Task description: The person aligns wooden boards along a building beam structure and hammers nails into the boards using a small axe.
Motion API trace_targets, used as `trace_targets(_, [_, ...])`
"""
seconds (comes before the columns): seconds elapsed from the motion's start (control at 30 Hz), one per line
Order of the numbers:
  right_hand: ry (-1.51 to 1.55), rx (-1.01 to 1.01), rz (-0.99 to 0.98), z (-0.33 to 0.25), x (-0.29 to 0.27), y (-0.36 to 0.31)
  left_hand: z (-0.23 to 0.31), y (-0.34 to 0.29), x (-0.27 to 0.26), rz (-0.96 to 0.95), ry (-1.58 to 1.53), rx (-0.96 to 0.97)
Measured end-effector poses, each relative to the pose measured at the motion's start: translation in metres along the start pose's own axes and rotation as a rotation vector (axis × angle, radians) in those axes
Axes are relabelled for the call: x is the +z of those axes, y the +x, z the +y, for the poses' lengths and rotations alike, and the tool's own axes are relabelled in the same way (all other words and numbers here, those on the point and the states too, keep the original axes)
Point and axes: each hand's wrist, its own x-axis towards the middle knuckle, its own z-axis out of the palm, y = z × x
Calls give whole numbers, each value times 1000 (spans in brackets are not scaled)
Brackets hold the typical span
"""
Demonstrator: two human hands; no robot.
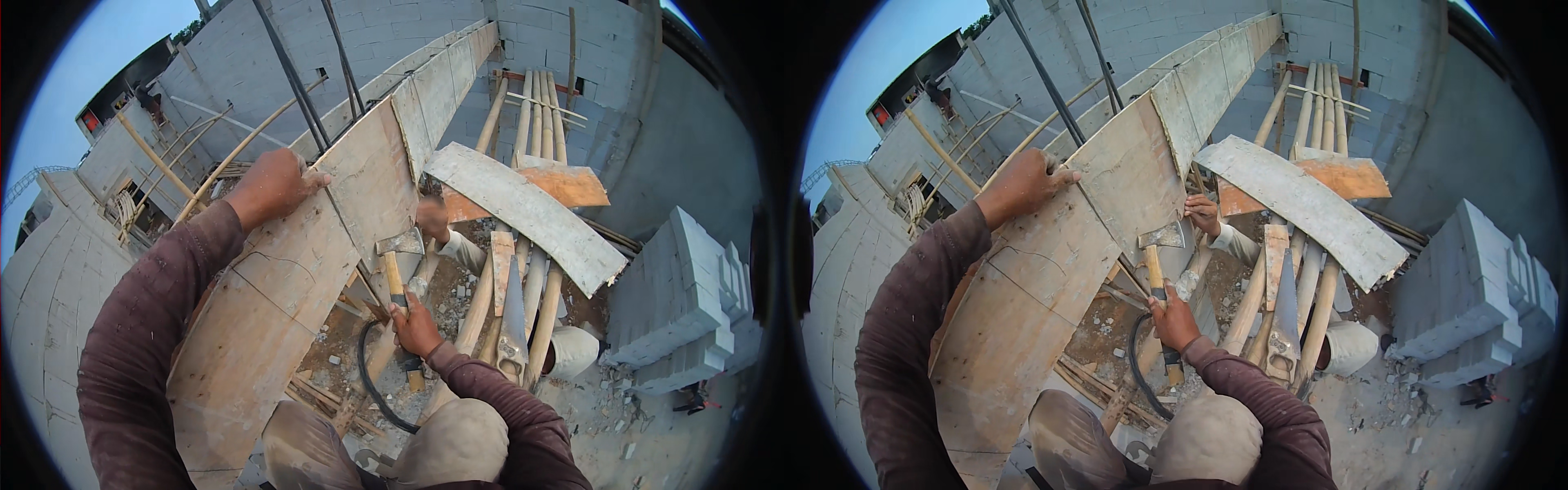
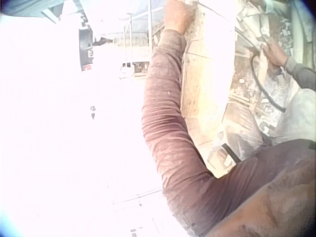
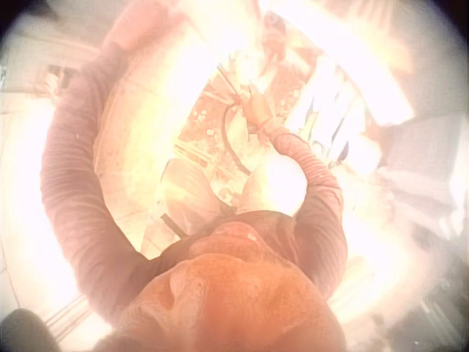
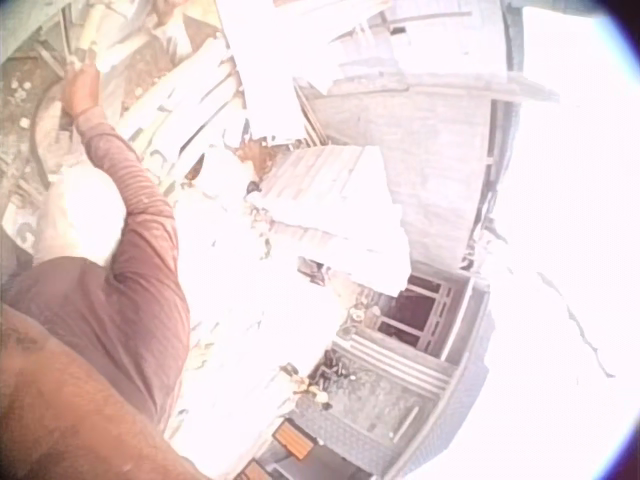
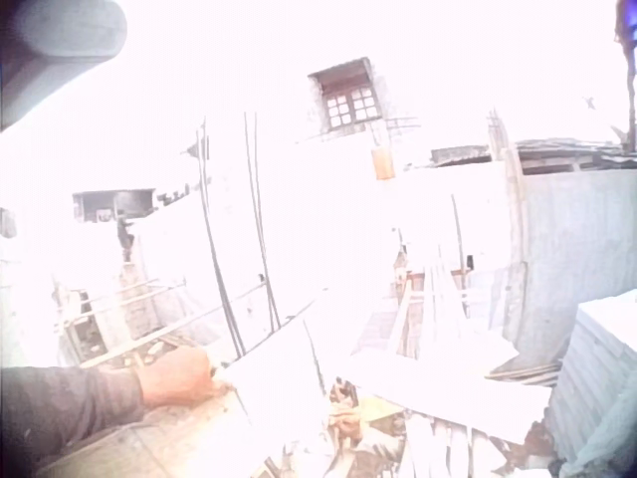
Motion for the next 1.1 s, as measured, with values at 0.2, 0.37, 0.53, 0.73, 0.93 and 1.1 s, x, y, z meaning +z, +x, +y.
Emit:
trace_targets(0.2, [-99, 30, -145, -22, -35, 11, 3, -103, -60, 215, -194, 277])
trace_targets(0.37, [-191, -16, -225, -38, -56, 23, -3, -224, -73, -140, -423, 344])
trace_targets(0.53, [-50, 105, -290, -58, -62, 27, -26, -284, -63, -610, -284, 361])
trace_targets(0.73, [44, 267, -329, -76, -63, 25, -33, -358, -52, -679, -513, 80])
trace_targets(0.93, [26, 305, -323, -74, -59, 23, -31, -463, -23, -449, -525, -186])
trace_targets(1.1, [51, 367, -267, -66, -59, 25, -28, -555, 49, -639, -666, -605])
